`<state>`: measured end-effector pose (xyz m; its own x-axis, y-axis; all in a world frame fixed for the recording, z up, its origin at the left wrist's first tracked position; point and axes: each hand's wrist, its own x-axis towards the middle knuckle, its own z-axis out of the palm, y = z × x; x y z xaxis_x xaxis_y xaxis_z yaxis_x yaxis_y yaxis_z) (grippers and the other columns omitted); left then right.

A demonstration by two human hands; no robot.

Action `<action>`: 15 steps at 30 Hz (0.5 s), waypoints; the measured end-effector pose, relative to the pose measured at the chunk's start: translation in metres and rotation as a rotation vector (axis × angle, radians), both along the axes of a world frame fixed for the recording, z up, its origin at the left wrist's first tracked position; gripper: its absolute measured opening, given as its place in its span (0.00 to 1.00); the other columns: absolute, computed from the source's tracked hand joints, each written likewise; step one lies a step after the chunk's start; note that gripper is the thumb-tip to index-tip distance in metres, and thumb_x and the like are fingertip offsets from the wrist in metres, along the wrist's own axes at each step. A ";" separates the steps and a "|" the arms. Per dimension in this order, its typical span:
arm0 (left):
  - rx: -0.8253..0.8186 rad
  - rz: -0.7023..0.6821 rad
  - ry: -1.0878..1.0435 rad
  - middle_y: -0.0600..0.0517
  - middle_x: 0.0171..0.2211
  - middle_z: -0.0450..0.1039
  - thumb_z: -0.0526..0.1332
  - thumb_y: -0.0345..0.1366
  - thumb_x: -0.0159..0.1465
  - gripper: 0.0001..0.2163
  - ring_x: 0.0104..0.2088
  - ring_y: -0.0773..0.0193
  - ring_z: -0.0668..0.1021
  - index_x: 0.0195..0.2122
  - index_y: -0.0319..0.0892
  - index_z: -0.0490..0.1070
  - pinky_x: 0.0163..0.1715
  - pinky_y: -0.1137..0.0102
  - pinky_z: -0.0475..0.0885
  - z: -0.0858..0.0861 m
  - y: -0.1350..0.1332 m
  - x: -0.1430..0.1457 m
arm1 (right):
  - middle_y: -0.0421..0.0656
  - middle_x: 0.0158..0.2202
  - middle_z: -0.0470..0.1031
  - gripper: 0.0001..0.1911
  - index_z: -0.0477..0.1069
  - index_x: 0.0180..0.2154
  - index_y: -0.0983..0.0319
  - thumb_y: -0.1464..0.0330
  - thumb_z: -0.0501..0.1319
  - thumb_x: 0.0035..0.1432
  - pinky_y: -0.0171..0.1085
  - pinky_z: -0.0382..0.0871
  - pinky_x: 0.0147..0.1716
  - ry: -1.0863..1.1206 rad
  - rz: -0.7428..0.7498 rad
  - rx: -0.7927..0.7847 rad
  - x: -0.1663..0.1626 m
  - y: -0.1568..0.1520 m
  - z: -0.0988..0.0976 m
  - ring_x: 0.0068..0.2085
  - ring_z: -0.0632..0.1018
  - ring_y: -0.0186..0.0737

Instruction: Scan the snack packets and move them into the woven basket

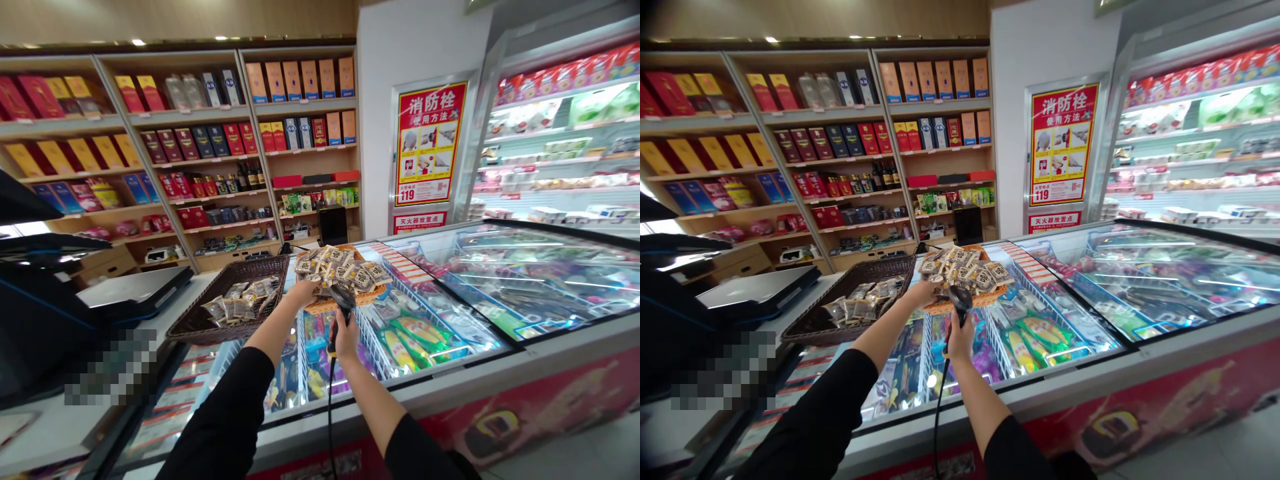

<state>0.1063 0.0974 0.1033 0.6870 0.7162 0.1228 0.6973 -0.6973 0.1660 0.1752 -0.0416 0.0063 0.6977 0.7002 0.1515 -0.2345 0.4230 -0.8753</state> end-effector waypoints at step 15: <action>-0.425 0.334 -1.034 0.50 0.27 0.77 0.70 0.46 0.47 0.17 0.28 0.61 0.76 0.33 0.39 0.79 0.31 0.68 0.72 -0.008 0.019 -0.089 | 0.32 0.14 0.62 0.16 0.63 0.32 0.58 0.53 0.56 0.60 0.32 0.58 0.14 -0.347 0.140 0.013 -0.009 -0.010 0.000 0.14 0.65 0.34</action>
